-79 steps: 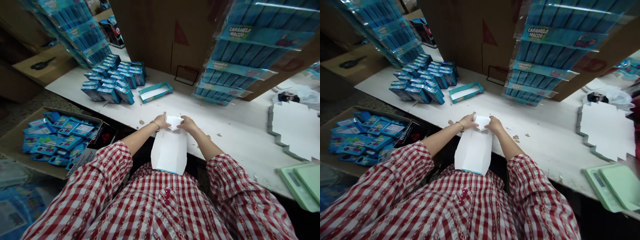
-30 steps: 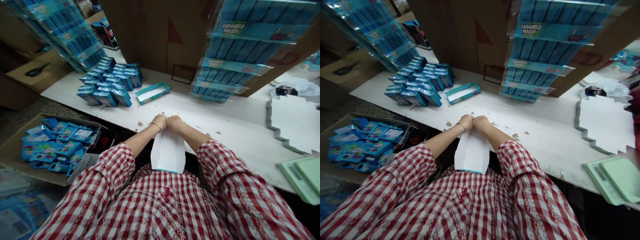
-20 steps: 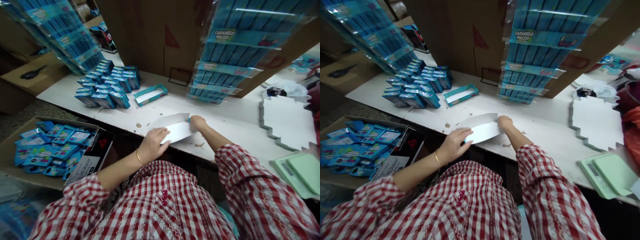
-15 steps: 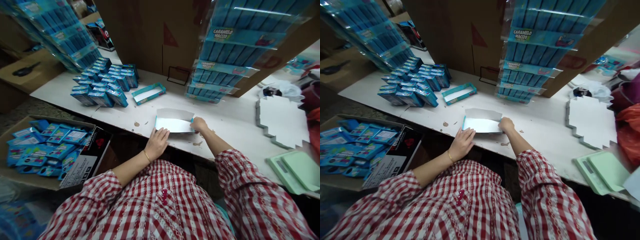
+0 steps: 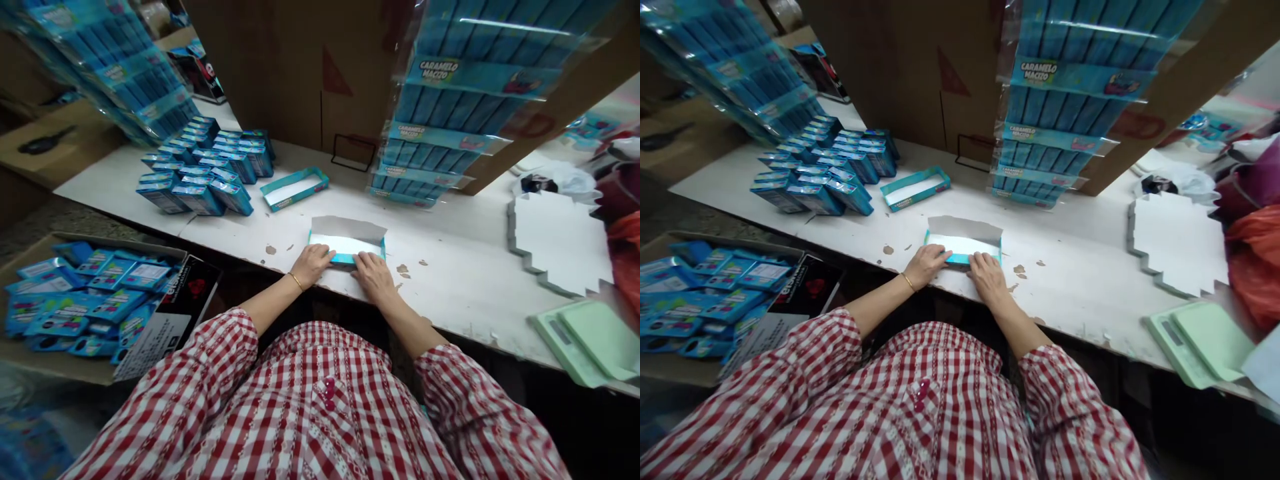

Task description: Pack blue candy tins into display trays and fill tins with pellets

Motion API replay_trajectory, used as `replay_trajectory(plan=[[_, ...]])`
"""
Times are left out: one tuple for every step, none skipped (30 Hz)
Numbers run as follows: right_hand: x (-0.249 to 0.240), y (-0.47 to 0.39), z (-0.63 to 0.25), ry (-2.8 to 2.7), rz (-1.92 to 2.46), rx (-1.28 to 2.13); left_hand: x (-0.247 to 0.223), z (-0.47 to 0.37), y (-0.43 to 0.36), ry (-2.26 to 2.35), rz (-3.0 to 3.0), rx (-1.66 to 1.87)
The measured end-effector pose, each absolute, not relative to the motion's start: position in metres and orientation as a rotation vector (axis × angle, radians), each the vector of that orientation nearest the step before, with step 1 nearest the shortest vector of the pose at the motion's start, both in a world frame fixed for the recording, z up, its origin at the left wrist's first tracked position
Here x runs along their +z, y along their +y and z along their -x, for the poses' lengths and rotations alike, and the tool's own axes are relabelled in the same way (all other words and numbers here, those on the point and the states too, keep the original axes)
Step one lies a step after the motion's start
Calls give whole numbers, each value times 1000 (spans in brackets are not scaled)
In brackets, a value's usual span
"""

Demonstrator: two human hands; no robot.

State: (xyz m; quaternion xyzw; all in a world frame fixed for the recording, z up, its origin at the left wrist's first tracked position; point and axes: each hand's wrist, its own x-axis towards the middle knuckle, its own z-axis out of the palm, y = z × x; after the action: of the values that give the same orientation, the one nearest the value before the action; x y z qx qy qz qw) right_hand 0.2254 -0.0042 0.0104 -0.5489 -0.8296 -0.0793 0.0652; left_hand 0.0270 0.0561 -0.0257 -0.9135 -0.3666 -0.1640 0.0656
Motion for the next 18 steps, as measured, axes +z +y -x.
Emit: replay_trajectory(plan=[[4,-2,-225,-2504,1699,-219,-24,-27,56,-1109,2774,-440],[-1,1,-226,-2507,1737,-191,-21,-28,55,-1111,2792,-381],[-4,5,-227,-2515,1767,-161,-18,-28,56,-1129,2803,-320],[-4,9,-229,-2527,1791,-131,-15,-29,56,-1159,2810,-257],[-3,13,-230,-2545,1806,-103,-12,-31,56,-1193,2821,-189],[0,16,-232,-2573,1809,-72,-9,-34,56,-1230,2835,-118],[3,19,-234,-2602,1804,-33,-6,-38,54,-1274,2846,-47],[7,22,-236,-2635,1789,20,-3,-42,52,-1328,2855,20],[10,25,-239,-2674,1763,87,1,-46,47,-1388,2860,80],[14,27,-242,-2725,1717,163,6,-50,42,-1459,2866,140],[17,30,-246,-2798,1639,235,12,-53,36,-1526,2890,211],[21,35,-250,-2883,1540,298,20,-54,30,-1555,2958,280],[24,40,-254,-2967,1434,345,28,-53,25,-1525,3072,319],[28,47,-259,-3039,1332,374,37,-50,22,-1436,3210,298],[33,56,-263,-3092,1249,383,46,-45,21,-1301,3337,210],[38,65,-267,-3115,1198,378,55,-38,21,-1160,3413,70],[43,75,-270,-3107,1184,365,61,-31,24,-1058,3417,-87],[48,83,-273,-3069,1201,343,66,-25,29,-1012,3363,-210]])
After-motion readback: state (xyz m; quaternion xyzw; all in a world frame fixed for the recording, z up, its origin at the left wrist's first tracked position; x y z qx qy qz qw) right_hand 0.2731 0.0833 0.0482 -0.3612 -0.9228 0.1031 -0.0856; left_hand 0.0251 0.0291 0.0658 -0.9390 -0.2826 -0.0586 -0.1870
